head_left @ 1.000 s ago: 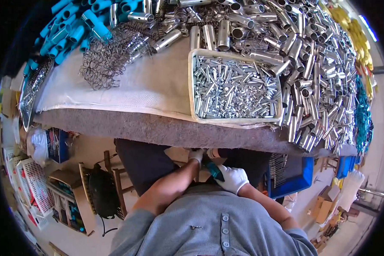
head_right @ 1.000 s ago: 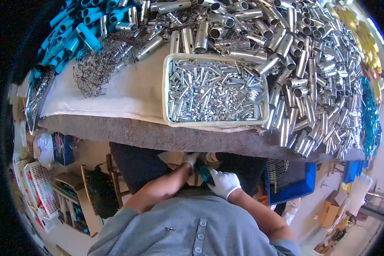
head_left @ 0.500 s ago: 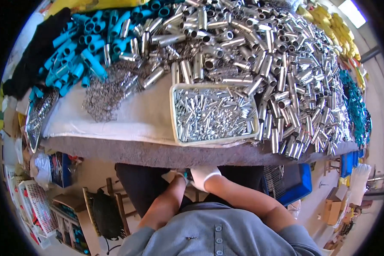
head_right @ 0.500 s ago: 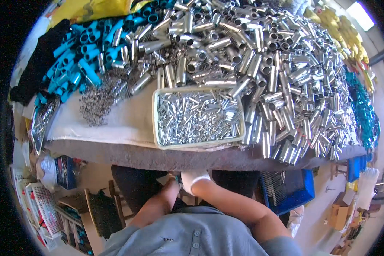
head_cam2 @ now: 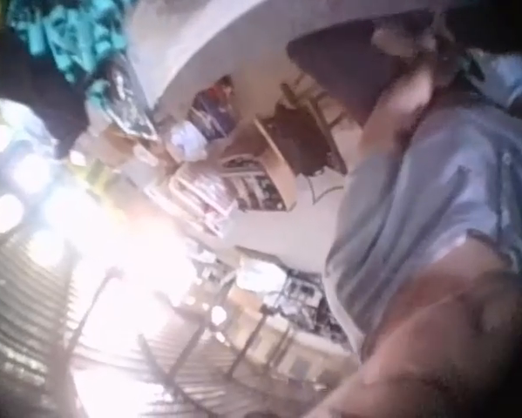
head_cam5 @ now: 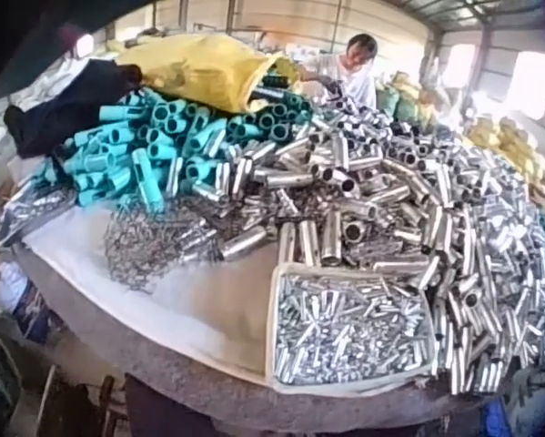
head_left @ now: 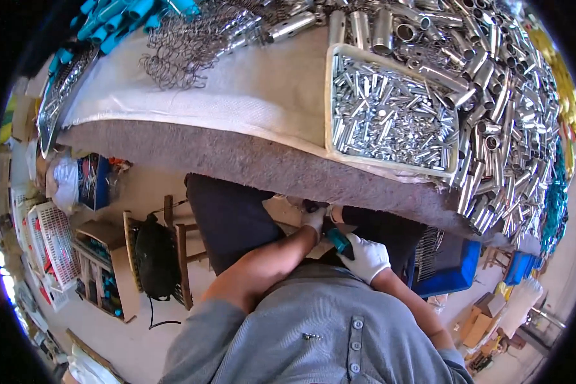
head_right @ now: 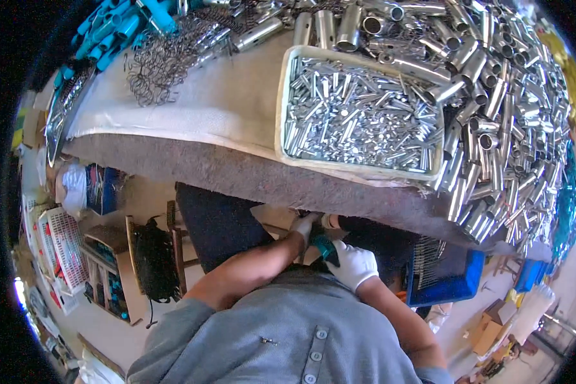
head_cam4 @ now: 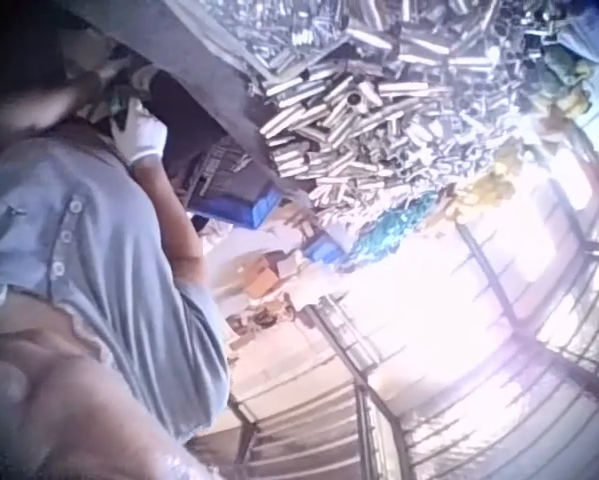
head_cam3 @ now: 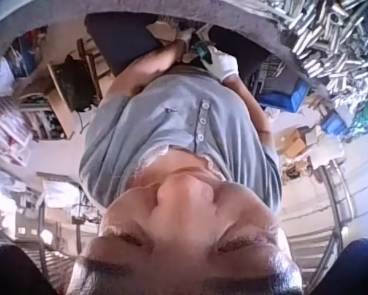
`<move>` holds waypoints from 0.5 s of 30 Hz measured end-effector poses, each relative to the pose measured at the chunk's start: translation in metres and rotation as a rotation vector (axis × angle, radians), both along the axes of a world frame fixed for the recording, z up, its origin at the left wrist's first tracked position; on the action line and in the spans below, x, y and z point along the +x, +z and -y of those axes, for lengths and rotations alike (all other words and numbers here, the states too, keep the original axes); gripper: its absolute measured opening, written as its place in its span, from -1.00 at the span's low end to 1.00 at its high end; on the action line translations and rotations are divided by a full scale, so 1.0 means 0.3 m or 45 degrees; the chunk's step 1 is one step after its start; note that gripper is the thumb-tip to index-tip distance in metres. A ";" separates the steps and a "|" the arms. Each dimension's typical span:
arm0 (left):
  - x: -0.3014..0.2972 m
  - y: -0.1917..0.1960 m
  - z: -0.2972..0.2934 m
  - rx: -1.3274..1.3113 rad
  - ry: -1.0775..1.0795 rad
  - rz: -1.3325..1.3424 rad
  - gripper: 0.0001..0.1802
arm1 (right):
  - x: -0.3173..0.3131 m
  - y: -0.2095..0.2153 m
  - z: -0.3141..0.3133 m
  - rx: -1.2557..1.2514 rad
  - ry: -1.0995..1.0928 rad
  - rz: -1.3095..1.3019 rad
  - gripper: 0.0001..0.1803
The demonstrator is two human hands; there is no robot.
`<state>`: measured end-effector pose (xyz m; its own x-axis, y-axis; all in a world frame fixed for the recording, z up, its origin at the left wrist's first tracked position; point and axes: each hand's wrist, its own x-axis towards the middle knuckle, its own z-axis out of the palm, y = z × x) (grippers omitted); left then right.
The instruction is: Assembling small metal tubes with pins and plastic sleeves at a factory workstation.
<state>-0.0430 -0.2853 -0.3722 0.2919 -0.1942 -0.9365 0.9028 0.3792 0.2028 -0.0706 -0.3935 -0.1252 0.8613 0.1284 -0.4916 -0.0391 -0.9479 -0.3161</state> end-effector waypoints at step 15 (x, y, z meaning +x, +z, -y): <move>0.199 0.134 0.006 -0.123 -0.220 -0.136 -0.47 | 0.244 0.047 -0.088 -0.111 0.142 -0.278 -0.54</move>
<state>0.0167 -0.2872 -0.3319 0.1467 -0.3229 -0.9350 0.9705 0.2298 0.0729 0.0027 -0.3671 -0.1111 0.7162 0.1656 -0.6780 0.0090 -0.9735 -0.2283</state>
